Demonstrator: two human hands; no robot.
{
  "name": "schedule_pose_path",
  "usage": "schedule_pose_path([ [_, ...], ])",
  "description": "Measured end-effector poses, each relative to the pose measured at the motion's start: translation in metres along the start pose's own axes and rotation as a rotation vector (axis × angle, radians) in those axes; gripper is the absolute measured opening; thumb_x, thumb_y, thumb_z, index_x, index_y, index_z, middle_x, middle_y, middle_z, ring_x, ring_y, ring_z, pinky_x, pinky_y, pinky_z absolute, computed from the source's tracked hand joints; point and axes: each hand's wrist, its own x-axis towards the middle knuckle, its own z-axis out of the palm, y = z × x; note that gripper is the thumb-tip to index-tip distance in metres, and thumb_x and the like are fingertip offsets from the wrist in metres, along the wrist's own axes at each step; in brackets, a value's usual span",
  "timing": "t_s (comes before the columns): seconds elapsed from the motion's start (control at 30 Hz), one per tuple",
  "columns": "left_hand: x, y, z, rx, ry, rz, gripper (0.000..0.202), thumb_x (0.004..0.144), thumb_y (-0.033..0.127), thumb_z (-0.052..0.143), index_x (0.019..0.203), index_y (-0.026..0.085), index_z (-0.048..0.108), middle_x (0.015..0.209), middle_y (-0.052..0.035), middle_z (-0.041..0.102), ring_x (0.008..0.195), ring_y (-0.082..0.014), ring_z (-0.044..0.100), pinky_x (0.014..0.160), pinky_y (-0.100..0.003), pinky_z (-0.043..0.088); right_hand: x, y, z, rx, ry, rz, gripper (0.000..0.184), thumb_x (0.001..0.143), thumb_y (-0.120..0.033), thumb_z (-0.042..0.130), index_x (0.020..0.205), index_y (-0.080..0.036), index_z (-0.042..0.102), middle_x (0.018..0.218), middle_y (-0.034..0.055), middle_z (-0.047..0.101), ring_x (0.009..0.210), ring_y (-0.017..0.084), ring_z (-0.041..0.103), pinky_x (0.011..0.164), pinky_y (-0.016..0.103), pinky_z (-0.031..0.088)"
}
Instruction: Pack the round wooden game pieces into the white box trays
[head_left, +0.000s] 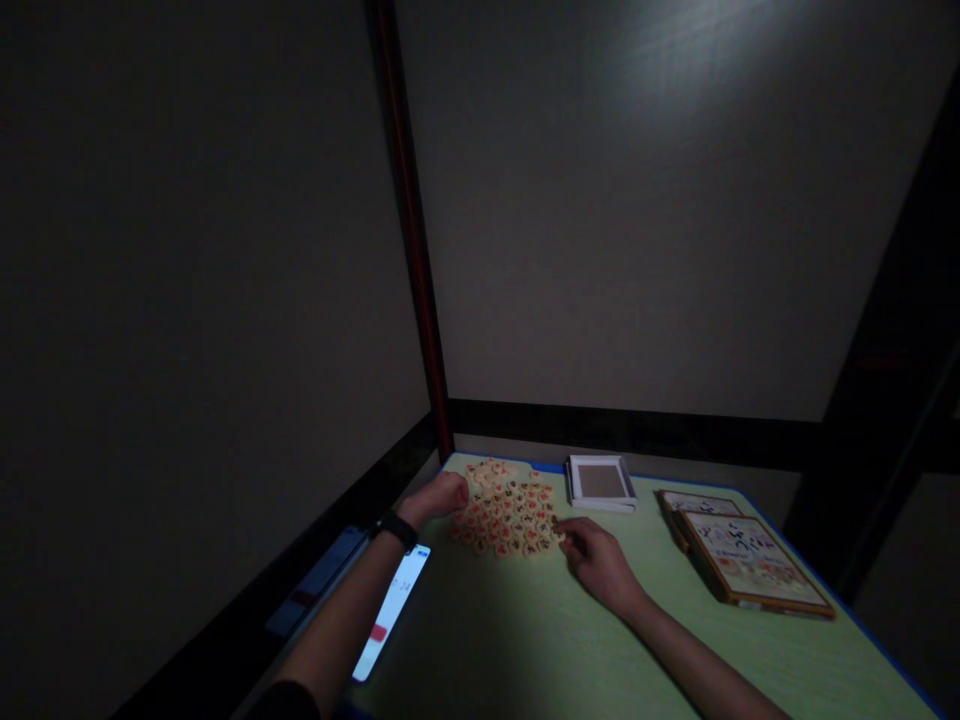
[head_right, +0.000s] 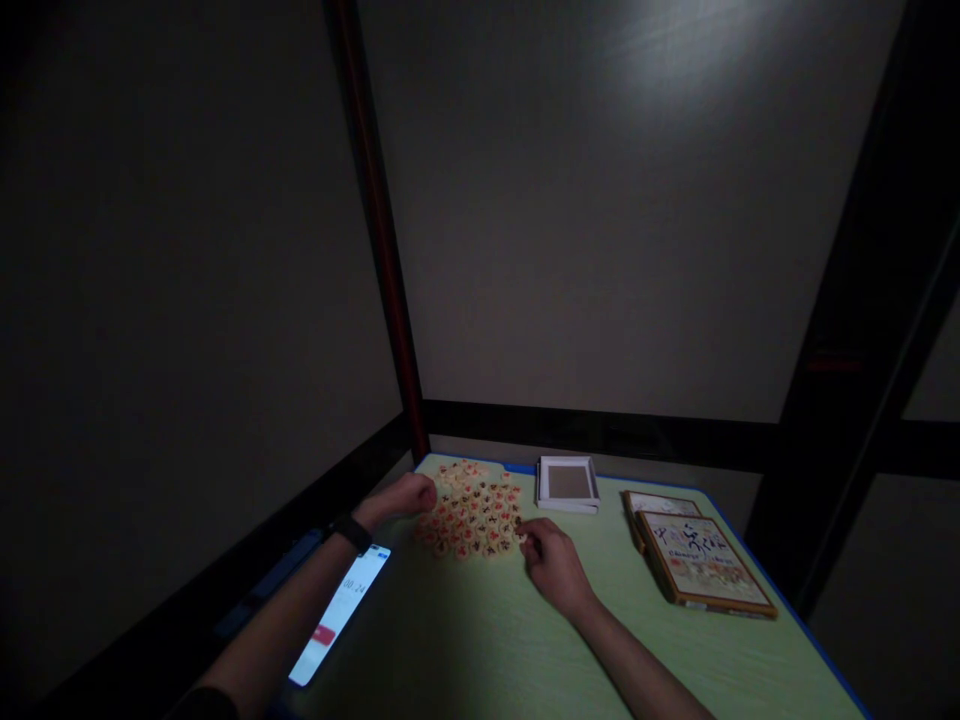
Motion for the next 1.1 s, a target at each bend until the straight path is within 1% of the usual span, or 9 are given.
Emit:
schedule_pose_path([
  [0.1, 0.009, 0.002, -0.005, 0.017, 0.023, 0.01, 0.024, 0.076, 0.005, 0.052, 0.081, 0.012, 0.074, 0.083, -0.0056, 0.073, 0.079, -0.0166, 0.065, 0.075, -0.024, 0.048, 0.0, -0.001, -0.001, 0.011, -0.008, 0.0, 0.03, 0.077, -0.019, 0.049, 0.093, -0.017, 0.074, 0.092, 0.0106, 0.073, 0.08, 0.023, 0.068, 0.079, 0.037, 0.054],
  [0.2, 0.024, 0.009, -0.008, 0.058, 0.087, 0.012, 0.031, 0.083, 0.008, 0.05, 0.101, 0.013, 0.074, 0.104, -0.0101, 0.073, 0.097, -0.0201, 0.065, 0.088, -0.028, 0.048, 0.0, 0.0, 0.0, 0.015, -0.009, -0.008, 0.03, 0.077, -0.019, 0.049, 0.094, -0.017, 0.074, 0.093, 0.0108, 0.073, 0.081, 0.023, 0.068, 0.08, 0.037, 0.054],
  [0.27, 0.036, 0.016, -0.007, 0.092, 0.106, 0.017, 0.035, 0.082, 0.008, 0.053, 0.112, 0.016, 0.071, 0.116, -0.012, 0.07, 0.109, -0.0219, 0.063, 0.097, -0.03, 0.046, -0.001, 0.001, 0.0, 0.013, 0.0, -0.012, 0.03, 0.076, -0.019, 0.049, 0.093, -0.016, 0.074, 0.093, 0.0112, 0.073, 0.081, 0.024, 0.068, 0.079, 0.038, 0.054],
  [0.33, 0.046, 0.022, -0.003, 0.129, 0.096, 0.013, 0.037, 0.08, 0.007, 0.058, 0.114, 0.017, 0.07, 0.121, -0.0139, 0.068, 0.113, -0.0238, 0.063, 0.1, -0.032, 0.045, -0.001, 0.002, 0.001, 0.011, 0.009, -0.01, 0.031, 0.075, -0.018, 0.048, 0.093, -0.016, 0.073, 0.093, 0.0115, 0.073, 0.081, 0.024, 0.068, 0.079, 0.038, 0.054],
  [0.53, 0.06, 0.03, 0.006, 0.206, 0.054, -0.037, 0.031, 0.082, 0.005, 0.055, 0.108, 0.014, 0.069, 0.115, -0.0183, 0.069, 0.111, -0.0273, 0.065, 0.094, -0.034, 0.049, -0.002, 0.001, 0.0, -0.004, -0.012, -0.006, 0.031, 0.074, -0.014, 0.049, 0.093, -0.017, 0.073, 0.095, 0.0104, 0.073, 0.081, 0.022, 0.068, 0.079, 0.035, 0.054],
  [0.7, 0.063, 0.03, 0.006, 0.201, 0.023, -0.051, 0.03, 0.08, 0.003, 0.055, 0.104, 0.013, 0.068, 0.112, -0.0193, 0.07, 0.108, -0.0276, 0.067, 0.09, -0.032, 0.051, -0.001, -0.002, -0.001, 0.0, 0.0, 0.006, 0.03, 0.073, -0.012, 0.049, 0.091, -0.018, 0.073, 0.094, 0.0091, 0.073, 0.08, 0.022, 0.067, 0.079, 0.034, 0.053],
  [0.8, 0.06, 0.03, 0.003, 0.162, 0.032, -0.041, 0.027, 0.078, 0.002, 0.055, 0.099, 0.012, 0.069, 0.108, -0.019, 0.071, 0.107, -0.0275, 0.066, 0.089, -0.032, 0.05, -0.001, -0.003, -0.002, 0.006, -0.013, 0.012, 0.03, 0.074, -0.013, 0.049, 0.091, -0.019, 0.073, 0.093, 0.0092, 0.073, 0.08, 0.022, 0.067, 0.078, 0.035, 0.054],
  [0.97, 0.045, 0.012, -0.004, 0.026, 0.06, -0.022, 0.02, 0.081, 0.011, 0.055, 0.093, 0.015, 0.071, 0.096, -0.0121, 0.073, 0.097, -0.0226, 0.067, 0.086, -0.029, 0.049, -0.001, -0.004, -0.003, 0.003, -0.024, 0.014, 0.029, 0.075, -0.014, 0.05, 0.091, -0.019, 0.073, 0.095, 0.0094, 0.074, 0.083, 0.022, 0.068, 0.08, 0.036, 0.054],
  [1.1, 0.03, -0.011, -0.004, -0.128, 0.007, -0.051, 0.016, 0.079, 0.015, 0.057, 0.087, 0.015, 0.07, 0.075, -0.0033, 0.069, 0.074, -0.0162, 0.064, 0.071, -0.024, 0.049, 0.0, -0.003, -0.002, -0.008, -0.015, 0.022, 0.029, 0.075, -0.014, 0.05, 0.092, -0.018, 0.073, 0.097, 0.0099, 0.074, 0.084, 0.022, 0.068, 0.082, 0.036, 0.053],
])
